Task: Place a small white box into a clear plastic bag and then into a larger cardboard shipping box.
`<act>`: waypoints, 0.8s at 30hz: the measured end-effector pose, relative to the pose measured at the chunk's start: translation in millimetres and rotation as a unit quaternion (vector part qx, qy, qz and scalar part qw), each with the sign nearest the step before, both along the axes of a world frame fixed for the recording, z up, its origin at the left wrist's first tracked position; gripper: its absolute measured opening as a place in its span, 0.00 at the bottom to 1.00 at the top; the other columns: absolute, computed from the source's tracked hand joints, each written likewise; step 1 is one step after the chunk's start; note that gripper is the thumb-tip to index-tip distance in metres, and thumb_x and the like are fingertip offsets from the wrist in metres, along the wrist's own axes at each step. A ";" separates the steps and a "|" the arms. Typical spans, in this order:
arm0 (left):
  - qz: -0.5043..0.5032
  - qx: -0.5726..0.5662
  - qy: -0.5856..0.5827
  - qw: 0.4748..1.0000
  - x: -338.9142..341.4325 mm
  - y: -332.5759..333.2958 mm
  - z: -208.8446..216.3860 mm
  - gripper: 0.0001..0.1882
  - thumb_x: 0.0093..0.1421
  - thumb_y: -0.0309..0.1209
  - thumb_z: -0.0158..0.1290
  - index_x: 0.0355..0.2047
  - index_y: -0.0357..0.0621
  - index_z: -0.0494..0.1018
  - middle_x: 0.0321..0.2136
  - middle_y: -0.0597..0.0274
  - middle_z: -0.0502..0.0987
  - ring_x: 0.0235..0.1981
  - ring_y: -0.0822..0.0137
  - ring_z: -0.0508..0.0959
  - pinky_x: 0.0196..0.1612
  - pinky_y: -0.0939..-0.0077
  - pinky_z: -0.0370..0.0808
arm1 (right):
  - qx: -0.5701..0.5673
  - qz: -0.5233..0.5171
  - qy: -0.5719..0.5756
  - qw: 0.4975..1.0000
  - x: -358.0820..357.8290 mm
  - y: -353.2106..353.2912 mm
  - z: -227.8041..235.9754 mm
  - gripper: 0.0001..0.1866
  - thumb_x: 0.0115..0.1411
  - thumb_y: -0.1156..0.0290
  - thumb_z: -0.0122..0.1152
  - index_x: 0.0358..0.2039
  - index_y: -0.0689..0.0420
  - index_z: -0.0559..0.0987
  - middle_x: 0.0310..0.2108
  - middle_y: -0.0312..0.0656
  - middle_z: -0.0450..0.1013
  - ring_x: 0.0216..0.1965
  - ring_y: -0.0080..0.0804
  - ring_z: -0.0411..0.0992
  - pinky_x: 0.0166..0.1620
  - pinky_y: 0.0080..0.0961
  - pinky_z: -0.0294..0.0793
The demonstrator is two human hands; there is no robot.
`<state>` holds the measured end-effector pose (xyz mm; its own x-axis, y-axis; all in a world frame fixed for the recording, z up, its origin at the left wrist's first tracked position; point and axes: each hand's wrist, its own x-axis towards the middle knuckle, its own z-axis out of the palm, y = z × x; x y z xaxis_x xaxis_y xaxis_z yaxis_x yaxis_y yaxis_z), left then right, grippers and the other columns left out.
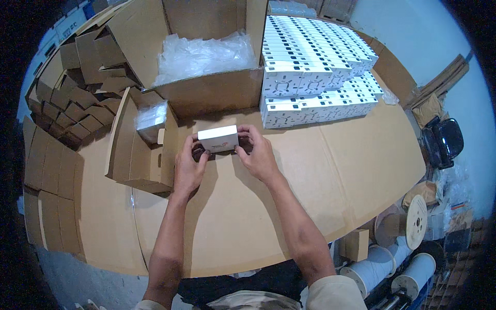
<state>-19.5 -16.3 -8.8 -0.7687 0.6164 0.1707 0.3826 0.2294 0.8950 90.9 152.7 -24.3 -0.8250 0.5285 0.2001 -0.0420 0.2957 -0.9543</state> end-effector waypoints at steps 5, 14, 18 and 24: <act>0.008 0.013 0.002 1.000 7.5 2.6 11.1 0.23 0.61 0.26 0.56 0.55 0.33 0.65 0.49 0.44 0.74 0.53 0.52 0.75 0.57 0.59 0.72 | 0.000 0.005 0.052 0.999 1.8 3.6 -5.9 0.26 0.53 0.87 0.53 0.55 0.65 0.67 0.48 0.50 0.75 0.51 0.38 0.76 0.55 0.30 0.76; 0.095 0.125 0.278 0.948 14.2 15.3 65.9 0.18 0.67 0.37 0.50 0.50 0.36 0.68 0.44 0.48 0.73 0.45 0.53 0.74 0.51 0.60 0.71 | 0.030 -0.057 0.081 0.995 -0.6 -0.4 -18.1 0.23 0.49 0.89 0.45 0.49 0.68 0.70 0.43 0.50 0.76 0.47 0.38 0.78 0.53 0.30 0.78; 0.143 0.173 0.237 0.945 -24.6 60.9 109.7 0.12 0.65 0.33 0.53 0.40 0.35 0.74 0.37 0.53 0.75 0.37 0.60 0.77 0.44 0.65 0.74 | 0.030 -0.083 0.082 0.993 1.6 3.9 -24.2 0.18 0.53 0.88 0.47 0.45 0.66 0.72 0.38 0.48 0.78 0.42 0.35 0.80 0.47 0.28 0.79; 0.171 0.163 0.158 0.959 -118.4 145.0 145.1 0.09 0.61 0.29 0.54 0.39 0.39 0.79 0.36 0.53 0.82 0.37 0.62 0.82 0.44 0.66 0.77 | 0.004 -0.077 0.067 0.995 3.3 3.6 -19.6 0.19 0.54 0.91 0.43 0.47 0.69 0.70 0.41 0.46 0.75 0.44 0.31 0.78 0.50 0.27 0.79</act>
